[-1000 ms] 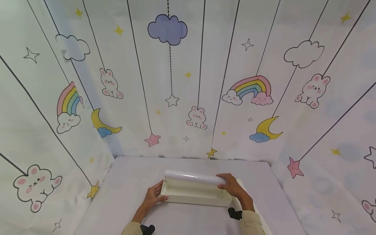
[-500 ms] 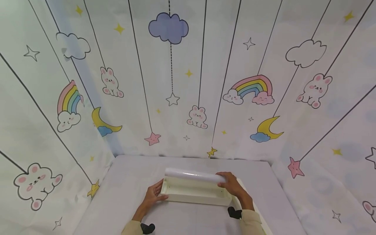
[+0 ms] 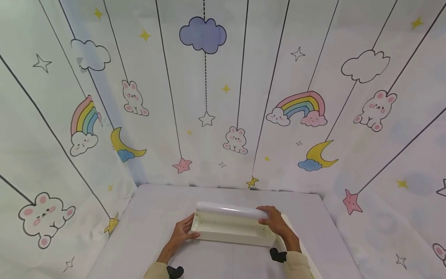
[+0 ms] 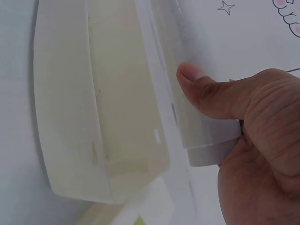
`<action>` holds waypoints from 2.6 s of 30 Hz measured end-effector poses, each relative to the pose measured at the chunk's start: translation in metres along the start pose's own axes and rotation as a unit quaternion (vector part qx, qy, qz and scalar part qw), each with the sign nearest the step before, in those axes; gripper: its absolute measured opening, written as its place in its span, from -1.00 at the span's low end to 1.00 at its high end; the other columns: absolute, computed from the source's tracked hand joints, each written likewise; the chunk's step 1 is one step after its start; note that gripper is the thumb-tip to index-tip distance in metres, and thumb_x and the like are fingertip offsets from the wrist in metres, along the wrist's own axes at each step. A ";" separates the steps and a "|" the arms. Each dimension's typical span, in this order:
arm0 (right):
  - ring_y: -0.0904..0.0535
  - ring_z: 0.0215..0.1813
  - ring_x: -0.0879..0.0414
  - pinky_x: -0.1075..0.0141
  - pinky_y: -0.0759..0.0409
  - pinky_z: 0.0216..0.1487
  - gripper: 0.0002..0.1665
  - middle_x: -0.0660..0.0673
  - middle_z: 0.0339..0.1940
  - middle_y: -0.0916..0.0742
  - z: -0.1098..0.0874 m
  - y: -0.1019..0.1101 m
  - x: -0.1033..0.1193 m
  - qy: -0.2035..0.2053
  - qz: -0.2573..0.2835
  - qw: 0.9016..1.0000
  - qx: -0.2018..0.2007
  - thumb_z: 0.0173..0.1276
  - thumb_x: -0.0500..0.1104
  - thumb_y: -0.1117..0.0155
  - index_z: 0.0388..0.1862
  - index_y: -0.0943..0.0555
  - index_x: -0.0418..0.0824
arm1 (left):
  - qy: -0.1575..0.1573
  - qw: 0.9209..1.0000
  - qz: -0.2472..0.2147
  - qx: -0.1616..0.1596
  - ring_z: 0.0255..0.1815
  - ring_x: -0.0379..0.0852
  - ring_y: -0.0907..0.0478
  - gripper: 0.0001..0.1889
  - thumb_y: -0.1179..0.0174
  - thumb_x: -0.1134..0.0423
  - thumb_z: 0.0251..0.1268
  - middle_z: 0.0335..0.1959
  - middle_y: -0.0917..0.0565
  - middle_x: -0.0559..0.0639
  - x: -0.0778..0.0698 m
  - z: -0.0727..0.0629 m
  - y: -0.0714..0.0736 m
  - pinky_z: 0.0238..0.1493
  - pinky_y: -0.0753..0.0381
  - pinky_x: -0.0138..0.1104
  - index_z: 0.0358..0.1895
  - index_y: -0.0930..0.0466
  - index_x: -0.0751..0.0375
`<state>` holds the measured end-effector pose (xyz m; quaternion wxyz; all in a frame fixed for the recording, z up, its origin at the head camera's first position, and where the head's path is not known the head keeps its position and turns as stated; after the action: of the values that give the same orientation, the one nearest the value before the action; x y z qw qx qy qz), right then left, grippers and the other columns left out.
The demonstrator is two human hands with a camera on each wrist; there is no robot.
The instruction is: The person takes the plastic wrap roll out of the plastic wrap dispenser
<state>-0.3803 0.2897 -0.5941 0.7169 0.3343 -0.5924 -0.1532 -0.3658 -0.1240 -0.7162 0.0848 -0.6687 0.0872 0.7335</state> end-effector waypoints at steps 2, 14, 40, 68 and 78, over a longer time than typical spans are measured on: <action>-0.66 0.17 -0.17 -0.03 -0.67 0.17 -0.47 -0.44 0.22 -0.77 0.000 -0.001 -0.001 -0.005 0.001 1.000 0.000 0.29 -0.41 -0.55 0.25 -0.71 -0.45 | -0.001 1.000 0.001 0.003 0.72 0.33 -0.29 0.03 -0.64 0.40 0.18 0.66 -0.37 0.35 0.000 0.000 0.000 0.69 -0.40 -0.14 0.69 -0.24 0.41; -0.69 0.13 -0.14 0.04 -0.69 0.10 -0.47 -0.42 0.19 -0.80 0.003 -0.003 0.001 0.000 -0.007 1.000 -0.011 0.27 -0.43 -0.56 0.25 -0.72 -0.44 | -0.009 1.000 0.002 0.006 0.70 0.29 -0.34 0.04 -0.65 0.34 0.19 0.66 -0.34 0.41 0.002 -0.001 0.000 0.52 -0.47 -0.58 0.68 -0.22 0.45; -0.67 0.15 -0.21 -0.06 -0.68 0.16 -0.44 -0.43 0.17 -0.79 0.018 0.001 0.008 0.007 -0.018 0.999 -0.028 0.22 -0.46 -0.57 0.23 -0.73 -0.42 | -0.019 1.000 -0.010 0.000 0.64 -0.03 -0.47 0.05 -0.68 0.29 0.15 0.64 -0.37 0.41 0.010 0.001 0.003 0.44 -0.48 -0.66 0.67 -0.25 0.44; -0.63 0.23 -0.26 -0.17 -0.59 0.28 -0.45 -0.38 0.19 -0.80 0.021 0.008 0.010 0.002 -0.034 0.999 -0.038 0.27 -0.37 -0.60 0.25 -0.73 -0.37 | -0.012 1.000 -0.028 0.007 0.66 -0.01 -0.45 0.09 -0.69 0.27 0.14 0.67 -0.32 0.39 0.017 0.003 0.004 0.45 -0.48 -0.65 0.69 -0.22 0.43; -0.63 0.21 -0.26 -0.22 -0.58 0.28 -0.44 -0.39 0.17 -0.81 0.020 0.008 0.011 0.009 -0.039 0.998 -0.043 0.23 -0.38 -0.62 0.24 -0.74 -0.37 | -0.008 1.000 -0.016 0.004 0.66 0.01 -0.45 0.09 -0.70 0.24 0.14 0.66 -0.35 0.38 0.016 0.003 0.004 0.45 -0.48 -0.65 0.68 -0.24 0.43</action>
<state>-0.3981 0.2832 -0.5793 0.7293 0.3275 -0.5654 -0.2032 -0.3715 -0.1269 -0.7319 0.0995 -0.6635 0.0786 0.7374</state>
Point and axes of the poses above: each hand's wrist, its own z-axis towards the middle knuckle, its own y-axis out of the back of the hand, x = y × z, the point moved 3 cm from there along z, towards the middle knuckle
